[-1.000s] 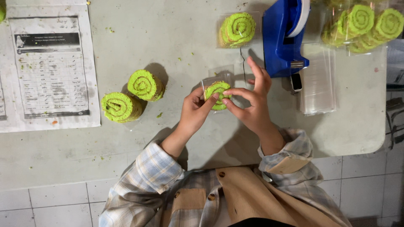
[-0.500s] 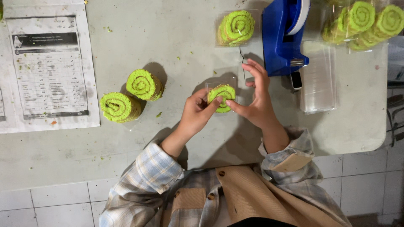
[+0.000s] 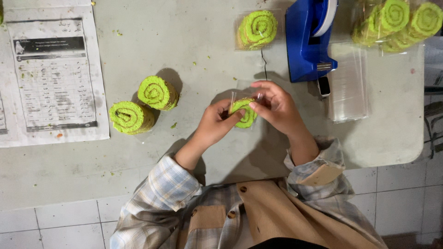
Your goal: The person places green roll cakes into individual plastic bags and uses a blue tape dispenser to seal the bags. They handle the cakes by hand and stack the finished packages on a table.
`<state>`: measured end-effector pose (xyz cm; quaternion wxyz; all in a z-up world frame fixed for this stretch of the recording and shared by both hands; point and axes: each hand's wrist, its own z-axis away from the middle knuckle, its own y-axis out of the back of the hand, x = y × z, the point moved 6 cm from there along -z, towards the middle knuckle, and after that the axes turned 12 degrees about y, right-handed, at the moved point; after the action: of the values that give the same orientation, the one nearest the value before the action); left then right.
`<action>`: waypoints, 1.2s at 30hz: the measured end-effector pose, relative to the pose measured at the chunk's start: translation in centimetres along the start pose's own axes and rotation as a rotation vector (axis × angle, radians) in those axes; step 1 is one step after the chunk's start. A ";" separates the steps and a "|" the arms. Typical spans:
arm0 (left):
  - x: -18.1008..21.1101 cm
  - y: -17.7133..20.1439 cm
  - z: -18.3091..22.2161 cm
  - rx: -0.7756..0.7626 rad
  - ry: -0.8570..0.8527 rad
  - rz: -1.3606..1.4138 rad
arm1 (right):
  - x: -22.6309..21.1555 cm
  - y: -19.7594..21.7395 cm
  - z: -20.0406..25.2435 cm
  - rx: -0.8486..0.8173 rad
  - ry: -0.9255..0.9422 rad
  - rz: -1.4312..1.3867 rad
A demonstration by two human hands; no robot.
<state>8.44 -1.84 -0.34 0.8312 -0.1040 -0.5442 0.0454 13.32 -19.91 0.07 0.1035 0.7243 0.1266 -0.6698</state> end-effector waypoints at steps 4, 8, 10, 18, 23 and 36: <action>1.5 -0.5 0.0 -0.007 -0.010 0.051 | -0.8 -0.2 -0.4 0.048 -0.059 -0.007; 0.8 0.2 -0.8 0.020 -0.083 0.157 | 0.9 1.2 -1.0 0.215 -0.022 -0.086; 1.6 0.8 -0.3 0.058 -0.106 0.151 | 1.4 1.7 -1.5 0.260 0.020 -0.074; 1.9 0.7 0.4 0.083 -0.105 0.138 | -0.5 1.7 -1.2 0.244 0.133 0.211; 0.4 1.5 -0.4 0.128 -0.102 0.124 | -3.7 0.7 -0.7 0.103 0.436 0.956; 0.7 0.8 -0.4 0.169 -0.115 0.040 | -1.4 -2.1 -1.2 -0.218 0.485 1.067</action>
<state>9.16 -1.00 -0.04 0.8034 -0.0414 -0.5831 0.1137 13.70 -17.58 1.62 0.4678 0.8053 -0.1666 -0.3239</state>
